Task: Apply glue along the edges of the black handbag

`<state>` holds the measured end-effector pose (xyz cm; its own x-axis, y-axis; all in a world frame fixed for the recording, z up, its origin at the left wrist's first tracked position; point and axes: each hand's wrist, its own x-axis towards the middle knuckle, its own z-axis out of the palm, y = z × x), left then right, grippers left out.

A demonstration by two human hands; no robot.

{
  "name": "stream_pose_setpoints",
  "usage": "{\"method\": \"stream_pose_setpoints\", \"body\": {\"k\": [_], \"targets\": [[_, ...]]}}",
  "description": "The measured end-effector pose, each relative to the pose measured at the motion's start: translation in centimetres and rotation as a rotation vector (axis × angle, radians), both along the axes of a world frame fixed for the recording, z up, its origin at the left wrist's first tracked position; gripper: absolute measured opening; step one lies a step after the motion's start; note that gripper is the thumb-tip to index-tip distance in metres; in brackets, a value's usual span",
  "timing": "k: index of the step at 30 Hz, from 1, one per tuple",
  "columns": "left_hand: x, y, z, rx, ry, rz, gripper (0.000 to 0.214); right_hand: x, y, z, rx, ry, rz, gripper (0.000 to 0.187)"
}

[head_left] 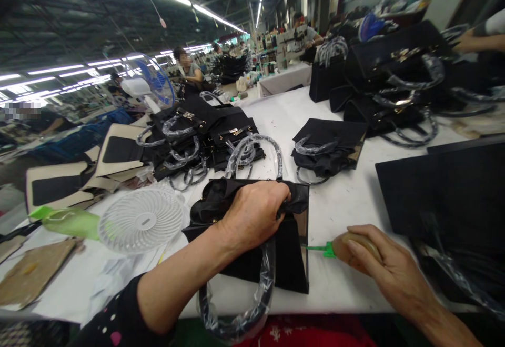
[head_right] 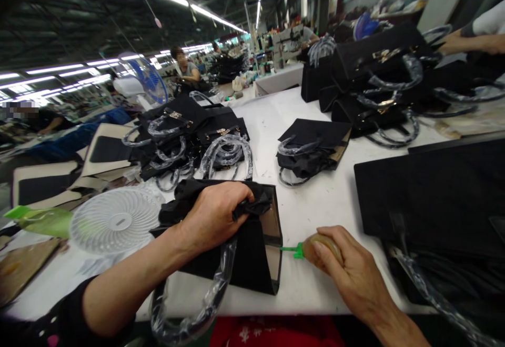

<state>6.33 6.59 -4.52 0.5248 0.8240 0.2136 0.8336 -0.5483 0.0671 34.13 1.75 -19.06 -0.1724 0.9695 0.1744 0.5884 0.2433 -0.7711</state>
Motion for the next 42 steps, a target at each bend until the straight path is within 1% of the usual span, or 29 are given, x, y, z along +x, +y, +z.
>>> {"method": "stream_pose_setpoints", "body": {"k": [2,3,6,8,10,11,15,19,23,27,30,32,36,37,38,41,42], "targets": [[-0.1,-0.3,0.1,0.024,-0.024,-0.022,0.020,0.0,-0.1,0.3,0.018,0.018,-0.054,0.024],[-0.1,-0.5,0.1,0.028,-0.031,-0.028,0.020,0.0,-0.2,0.5,0.030,0.023,-0.051,0.023],[-0.1,-0.7,0.3,0.014,-0.039,-0.031,0.021,-0.3,-0.3,0.5,0.044,0.028,0.049,0.018],[0.0,-0.9,0.4,-0.003,-0.042,-0.034,0.020,-0.4,-0.4,0.3,0.110,0.019,0.058,0.016],[0.1,-1.1,0.4,-0.014,-0.050,-0.037,0.020,-0.5,-0.6,0.1,0.213,0.013,0.016,0.018],[0.1,-1.2,0.5,-0.019,-0.058,-0.037,0.020,-0.5,-0.7,0.0,0.240,0.011,0.014,0.018],[0.0,-1.6,0.8,-0.036,-0.091,-0.030,0.020,-0.3,-0.9,-0.1,0.229,0.015,0.096,0.015],[-0.1,-2.0,1.1,-0.056,-0.112,-0.045,0.022,-0.1,-1.0,-0.2,0.292,0.004,0.043,0.018],[-0.2,-2.6,1.3,-0.065,-0.151,-0.055,0.021,-0.2,-1.3,-0.2,0.219,0.022,0.081,0.016],[-0.5,-3.6,1.7,-0.117,-0.201,-0.075,0.019,-0.3,-1.6,-0.4,0.236,0.017,-0.002,0.018],[-0.7,-4.6,2.2,-0.136,-0.237,-0.089,0.017,-0.2,-1.9,-0.5,0.185,0.036,-0.019,0.018],[-0.9,-5.2,2.4,-0.149,-0.255,-0.081,0.016,-0.1,-2.2,-0.5,0.110,0.053,-0.005,0.018],[-1.0,-6.2,2.7,-0.154,-0.278,-0.093,0.014,0.0,-2.6,-0.4,-0.164,0.082,0.098,0.021],[-1.1,-6.4,2.8,-0.155,-0.280,-0.099,0.014,0.0,-2.6,-0.5,-0.199,0.091,0.102,0.023],[-1.1,-6.6,2.9,-0.158,-0.279,-0.104,0.015,0.0,-2.6,-0.6,-0.200,0.099,0.077,0.024],[-1.2,-7.2,3.0,-0.172,-0.287,-0.112,0.016,0.0,-2.3,-1.1,-0.124,0.117,-0.059,0.027],[-1.3,-7.4,3.0,-0.178,-0.290,-0.107,0.017,0.0,-2.2,-1.2,-0.122,0.120,-0.066,0.028]]}}
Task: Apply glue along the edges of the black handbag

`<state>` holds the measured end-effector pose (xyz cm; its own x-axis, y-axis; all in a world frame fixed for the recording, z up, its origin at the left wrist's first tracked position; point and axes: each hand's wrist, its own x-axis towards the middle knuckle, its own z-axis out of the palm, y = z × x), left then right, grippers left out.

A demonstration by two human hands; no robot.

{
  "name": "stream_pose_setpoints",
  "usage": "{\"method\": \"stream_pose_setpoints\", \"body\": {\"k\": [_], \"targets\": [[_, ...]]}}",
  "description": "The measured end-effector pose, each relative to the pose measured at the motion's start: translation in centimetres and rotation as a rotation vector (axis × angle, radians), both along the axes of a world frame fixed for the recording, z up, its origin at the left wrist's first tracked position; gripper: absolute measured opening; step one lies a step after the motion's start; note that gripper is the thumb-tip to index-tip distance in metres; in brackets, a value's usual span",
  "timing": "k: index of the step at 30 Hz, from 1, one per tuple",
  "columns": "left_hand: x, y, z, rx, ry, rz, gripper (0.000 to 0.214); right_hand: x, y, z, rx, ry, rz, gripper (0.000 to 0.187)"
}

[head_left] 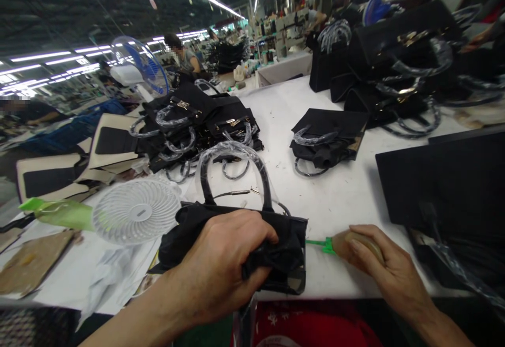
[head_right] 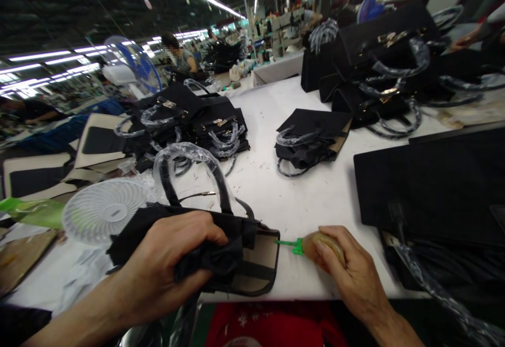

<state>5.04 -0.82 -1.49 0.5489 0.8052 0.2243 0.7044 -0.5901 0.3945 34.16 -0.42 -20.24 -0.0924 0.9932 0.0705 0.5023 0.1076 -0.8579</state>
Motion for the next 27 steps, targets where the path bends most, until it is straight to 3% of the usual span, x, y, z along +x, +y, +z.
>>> {"method": "stream_pose_setpoints", "body": {"k": [4,9,13,17,22,27], "targets": [[-0.3,-0.6,0.1,-0.023,-0.007,0.010,0.017,0.1,0.3,0.2,-0.095,0.003,0.152,0.026],[-0.4,-0.9,0.0,-0.017,-0.021,0.023,0.019,0.3,0.7,0.4,-0.005,-0.019,0.046,0.030],[-0.5,-1.2,0.0,-0.022,-0.044,0.015,0.020,0.6,0.9,0.1,-0.097,-0.033,0.182,0.030],[-0.7,-1.6,0.1,-0.034,-0.049,0.025,0.023,0.7,0.9,-0.3,-0.032,-0.046,0.068,0.033],[-0.8,-2.0,0.2,-0.044,-0.058,0.023,0.024,0.6,0.3,-0.1,-0.163,-0.011,0.166,0.033],[-0.9,-2.5,0.4,-0.055,-0.035,0.008,0.024,0.6,-0.4,0.1,-0.179,0.010,0.107,0.038]]}}
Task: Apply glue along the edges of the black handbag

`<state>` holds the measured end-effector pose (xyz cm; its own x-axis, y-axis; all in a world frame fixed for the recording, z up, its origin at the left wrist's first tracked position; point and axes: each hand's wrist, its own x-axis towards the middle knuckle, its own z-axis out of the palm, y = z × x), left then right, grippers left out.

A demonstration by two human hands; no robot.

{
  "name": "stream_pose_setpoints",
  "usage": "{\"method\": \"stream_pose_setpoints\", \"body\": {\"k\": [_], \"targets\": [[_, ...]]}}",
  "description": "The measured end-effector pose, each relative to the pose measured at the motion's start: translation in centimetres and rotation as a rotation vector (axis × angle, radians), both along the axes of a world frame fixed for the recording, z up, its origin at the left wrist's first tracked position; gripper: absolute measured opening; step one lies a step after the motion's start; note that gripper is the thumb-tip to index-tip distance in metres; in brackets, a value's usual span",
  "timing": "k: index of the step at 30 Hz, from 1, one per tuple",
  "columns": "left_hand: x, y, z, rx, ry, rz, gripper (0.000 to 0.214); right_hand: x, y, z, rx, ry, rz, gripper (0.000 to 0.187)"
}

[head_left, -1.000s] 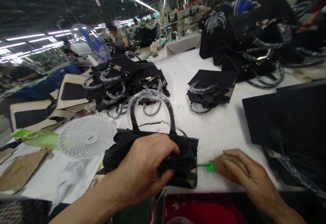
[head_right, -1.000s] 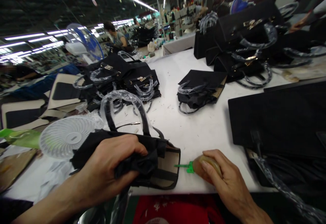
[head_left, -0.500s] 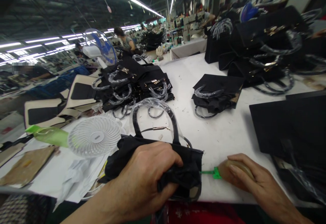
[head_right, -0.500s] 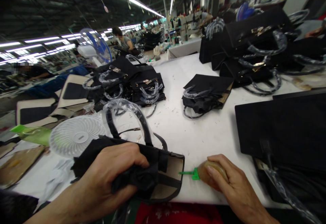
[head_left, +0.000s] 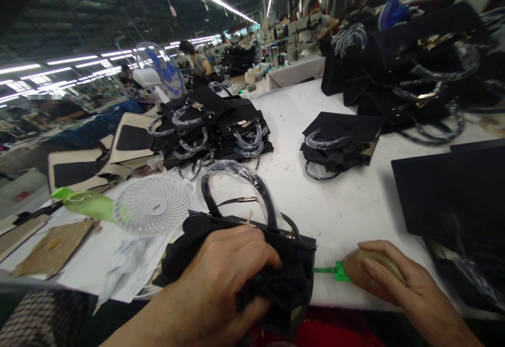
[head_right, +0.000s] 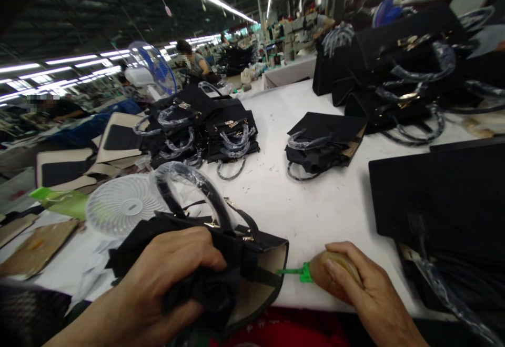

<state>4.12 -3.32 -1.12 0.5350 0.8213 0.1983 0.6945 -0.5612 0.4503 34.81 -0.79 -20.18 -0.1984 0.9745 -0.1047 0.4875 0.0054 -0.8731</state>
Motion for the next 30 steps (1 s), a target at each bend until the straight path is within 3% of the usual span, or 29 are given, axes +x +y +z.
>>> {"method": "stream_pose_setpoints", "body": {"k": [6,10,13,18,21,23,28,30], "targets": [[-0.1,-0.9,0.1,-0.014,0.022,0.033,0.021,0.2,-0.6,0.0,0.142,-0.061,-0.050,0.033],[-0.3,-1.1,0.0,-0.014,0.024,0.037,0.020,0.2,-0.9,0.1,0.114,-0.046,0.045,0.031],[-0.4,-1.1,-0.1,-0.016,0.016,0.016,0.019,0.2,-0.9,0.1,0.197,-0.094,-0.038,0.032],[-0.6,-1.2,-0.3,-0.011,-0.012,0.010,0.023,0.1,-0.8,0.1,0.235,-0.100,-0.012,0.028],[-0.7,-1.3,-0.3,-0.009,0.004,-0.002,0.022,0.5,-0.9,0.0,0.299,-0.140,-0.118,0.030],[-0.6,-1.4,-0.2,-0.006,0.014,-0.003,0.021,0.7,-1.1,0.0,0.281,-0.138,-0.118,0.031],[-0.4,-1.7,-0.1,-0.009,0.027,0.002,0.023,0.4,-1.9,0.3,0.158,-0.043,0.044,0.026],[-0.4,-1.7,-0.2,-0.004,0.028,-0.001,0.024,0.1,-2.1,0.4,0.186,-0.076,0.017,0.027]]}}
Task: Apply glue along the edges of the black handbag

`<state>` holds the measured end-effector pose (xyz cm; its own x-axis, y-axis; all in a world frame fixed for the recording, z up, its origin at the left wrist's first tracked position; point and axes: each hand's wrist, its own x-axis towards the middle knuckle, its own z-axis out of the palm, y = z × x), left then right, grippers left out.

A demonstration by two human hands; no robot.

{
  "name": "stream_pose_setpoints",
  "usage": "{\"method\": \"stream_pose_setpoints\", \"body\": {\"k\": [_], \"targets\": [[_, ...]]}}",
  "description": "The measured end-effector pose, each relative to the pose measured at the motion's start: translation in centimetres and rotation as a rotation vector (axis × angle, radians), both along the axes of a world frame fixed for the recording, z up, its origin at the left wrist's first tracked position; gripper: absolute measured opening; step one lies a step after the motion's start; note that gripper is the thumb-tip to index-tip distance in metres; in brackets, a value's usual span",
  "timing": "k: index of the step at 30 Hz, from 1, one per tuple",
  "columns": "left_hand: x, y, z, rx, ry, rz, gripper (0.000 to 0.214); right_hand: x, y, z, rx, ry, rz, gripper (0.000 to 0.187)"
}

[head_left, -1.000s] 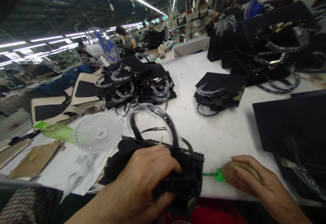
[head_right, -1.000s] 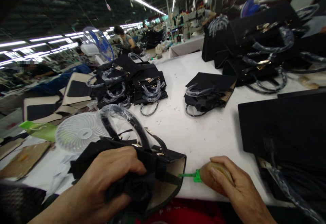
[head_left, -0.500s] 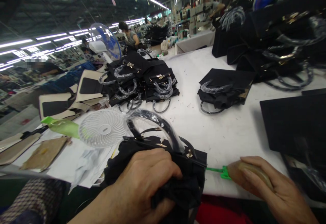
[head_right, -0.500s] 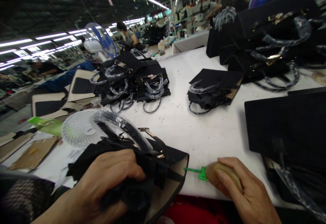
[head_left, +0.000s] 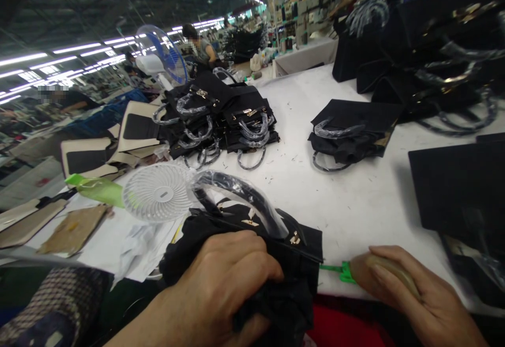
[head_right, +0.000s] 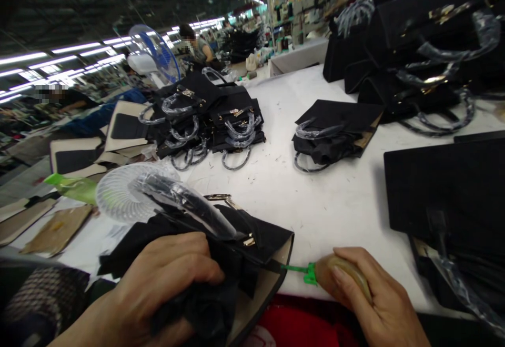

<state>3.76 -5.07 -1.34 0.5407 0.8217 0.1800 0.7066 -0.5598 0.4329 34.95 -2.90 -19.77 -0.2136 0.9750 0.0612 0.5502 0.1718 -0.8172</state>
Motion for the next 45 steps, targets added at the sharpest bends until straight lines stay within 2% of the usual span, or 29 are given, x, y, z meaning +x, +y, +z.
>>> {"method": "stream_pose_setpoints", "body": {"k": [3,7,13,17,22,27,31,33,37,39,45], "targets": [[-0.2,-0.1,-0.1,0.007,0.021,0.003,0.025,0.0,-0.2,-0.2,0.024,-0.026,-0.095,0.030],[-0.6,-0.4,-0.3,0.005,0.031,-0.001,0.025,0.3,-0.5,-0.3,-0.078,0.015,-0.004,0.030],[-0.6,-0.5,-0.8,0.043,0.002,-0.018,0.024,0.0,-0.7,0.4,0.052,-0.041,-0.116,0.029],[-0.4,-0.3,-1.0,0.070,-0.013,-0.022,0.023,-0.2,-0.6,0.9,-0.067,0.024,0.006,0.028],[-0.7,-0.5,-1.0,0.088,-0.011,-0.041,0.021,-0.2,-0.6,1.1,-0.016,-0.017,-0.140,0.031],[-0.8,-0.6,-1.1,0.114,0.019,-0.036,0.018,-0.3,-0.6,0.8,-0.188,0.058,-0.001,0.031],[-0.7,-0.6,-1.1,0.144,-0.001,-0.040,0.019,-0.4,-0.6,0.8,-0.122,0.038,-0.141,0.034],[-0.7,-0.7,-1.1,0.154,0.004,-0.033,0.019,-0.3,-0.7,1.0,-0.124,0.052,-0.151,0.035],[-0.8,-0.8,-1.2,0.161,0.012,-0.028,0.018,-0.1,-1.6,1.4,-0.280,0.147,-0.034,0.033],[-0.8,-0.8,-1.2,0.160,0.014,-0.021,0.018,-0.1,-2.1,1.4,-0.344,0.189,-0.031,0.036],[-0.8,-1.1,-1.2,0.167,0.026,-0.009,0.017,-0.4,-2.4,1.5,-0.269,0.144,-0.085,0.036]]}}
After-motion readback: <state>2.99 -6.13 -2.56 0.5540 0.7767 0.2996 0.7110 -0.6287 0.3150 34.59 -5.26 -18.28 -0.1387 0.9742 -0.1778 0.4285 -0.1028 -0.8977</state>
